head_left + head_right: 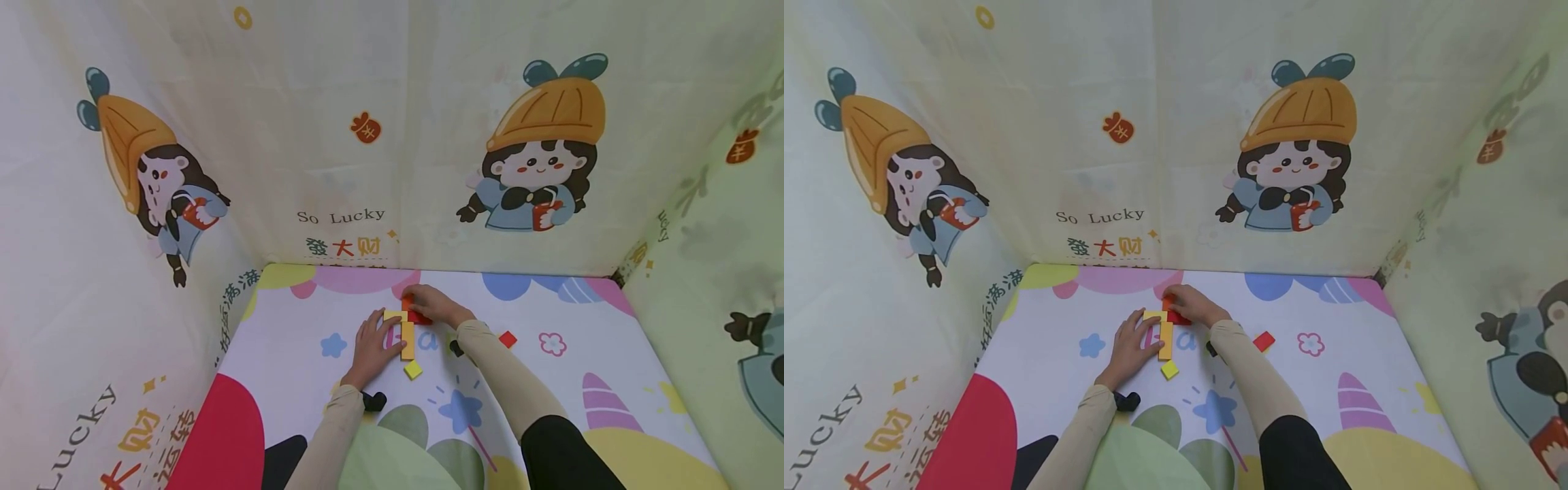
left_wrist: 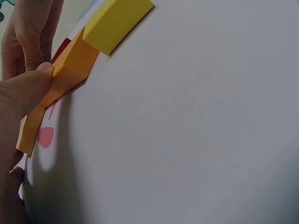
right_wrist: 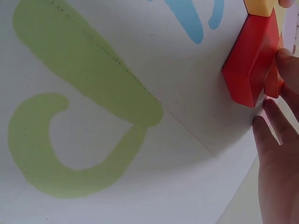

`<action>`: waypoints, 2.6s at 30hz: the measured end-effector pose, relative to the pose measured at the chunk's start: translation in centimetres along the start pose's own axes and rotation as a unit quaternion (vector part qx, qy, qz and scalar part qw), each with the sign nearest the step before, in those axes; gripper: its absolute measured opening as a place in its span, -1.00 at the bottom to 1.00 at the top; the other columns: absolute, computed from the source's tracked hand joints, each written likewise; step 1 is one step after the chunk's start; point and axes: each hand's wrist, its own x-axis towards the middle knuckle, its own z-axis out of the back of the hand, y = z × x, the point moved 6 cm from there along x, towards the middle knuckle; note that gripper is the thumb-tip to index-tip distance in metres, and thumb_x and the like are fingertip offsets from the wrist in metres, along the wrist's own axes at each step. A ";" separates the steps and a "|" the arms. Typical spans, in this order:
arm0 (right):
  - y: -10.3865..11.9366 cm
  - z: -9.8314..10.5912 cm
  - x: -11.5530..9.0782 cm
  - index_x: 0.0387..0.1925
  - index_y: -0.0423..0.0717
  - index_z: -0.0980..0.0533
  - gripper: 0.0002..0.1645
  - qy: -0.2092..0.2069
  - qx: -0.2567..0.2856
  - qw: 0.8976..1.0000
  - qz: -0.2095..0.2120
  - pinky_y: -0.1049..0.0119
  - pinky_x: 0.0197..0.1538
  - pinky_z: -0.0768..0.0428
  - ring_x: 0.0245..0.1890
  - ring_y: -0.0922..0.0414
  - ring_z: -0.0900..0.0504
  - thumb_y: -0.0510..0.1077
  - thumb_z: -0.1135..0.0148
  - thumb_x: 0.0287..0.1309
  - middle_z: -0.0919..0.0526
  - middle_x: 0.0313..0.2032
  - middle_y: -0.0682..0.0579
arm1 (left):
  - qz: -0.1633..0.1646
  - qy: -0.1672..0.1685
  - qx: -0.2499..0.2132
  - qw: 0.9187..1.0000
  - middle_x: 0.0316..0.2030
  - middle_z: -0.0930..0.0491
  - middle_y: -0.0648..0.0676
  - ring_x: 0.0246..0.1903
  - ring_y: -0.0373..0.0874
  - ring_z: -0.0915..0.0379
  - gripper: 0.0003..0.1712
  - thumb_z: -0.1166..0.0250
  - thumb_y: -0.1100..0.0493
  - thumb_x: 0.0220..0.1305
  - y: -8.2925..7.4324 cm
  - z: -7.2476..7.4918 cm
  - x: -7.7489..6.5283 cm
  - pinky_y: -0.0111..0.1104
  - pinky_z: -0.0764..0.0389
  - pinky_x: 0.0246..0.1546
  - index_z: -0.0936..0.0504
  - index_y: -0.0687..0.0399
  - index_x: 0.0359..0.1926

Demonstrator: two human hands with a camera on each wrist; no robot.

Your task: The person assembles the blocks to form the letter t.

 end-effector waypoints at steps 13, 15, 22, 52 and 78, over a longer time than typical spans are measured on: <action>-0.8 0.0 -0.8 0.48 0.05 -0.37 -0.42 -0.018 0.043 0.999 -0.004 -0.13 0.57 -0.31 0.51 -0.08 -0.33 -0.17 -0.16 0.51 -0.44 0.47 -0.01 | -0.007 -0.004 0.014 1.000 0.63 -0.09 0.12 0.64 0.18 0.09 -0.31 -0.37 -0.21 0.37 0.4 -0.3 0.2 0.24 0.07 0.61 -0.46 -0.29 0.46; -0.8 -0.1 -1.0 0.47 0.05 -0.39 -0.43 -0.021 0.050 0.999 -0.007 -0.14 0.57 -0.31 0.53 -0.09 -0.32 -0.18 -0.17 0.50 -0.43 0.48 -0.02 | -0.010 -0.007 0.013 1.000 0.62 -0.10 0.13 0.64 0.20 0.08 -0.31 -0.37 -0.20 0.36 0.4 -0.3 0.2 0.25 0.05 0.60 -0.47 -0.27 0.45; -0.7 -0.2 -1.3 0.42 0.06 -0.47 -0.49 -0.025 0.023 0.999 -0.014 -0.15 0.59 -0.26 0.60 -0.13 -0.23 -0.15 -0.17 0.51 -0.36 0.54 -0.05 | -0.008 -0.008 0.016 1.000 0.62 -0.10 0.11 0.64 0.16 0.08 -0.32 -0.36 -0.22 0.36 0.5 -0.3 0.3 0.22 0.05 0.61 -0.47 -0.26 0.44; 0.9 0.6 -4.9 0.36 -0.17 -0.50 -0.54 -0.045 -0.050 0.997 0.027 -0.15 0.58 -0.28 0.57 -0.17 -0.27 -0.14 -0.12 0.54 -0.34 0.55 -0.16 | -0.007 -0.004 0.015 1.000 0.63 -0.09 0.11 0.64 0.16 0.09 -0.31 -0.36 -0.21 0.37 0.2 -0.2 0.0 0.22 0.08 0.62 -0.46 -0.24 0.45; -1.2 2.0 -12.9 0.38 -0.13 -0.47 -0.45 -0.116 -0.073 0.990 0.045 -0.13 0.51 -0.40 0.48 -0.14 -0.41 -0.26 -0.27 0.41 -0.51 0.42 -0.11 | -0.015 -0.008 0.009 1.000 0.62 -0.11 0.13 0.64 0.17 0.07 -0.31 -0.38 -0.18 0.36 0.2 -0.1 0.1 0.23 0.06 0.61 -0.47 -0.24 0.45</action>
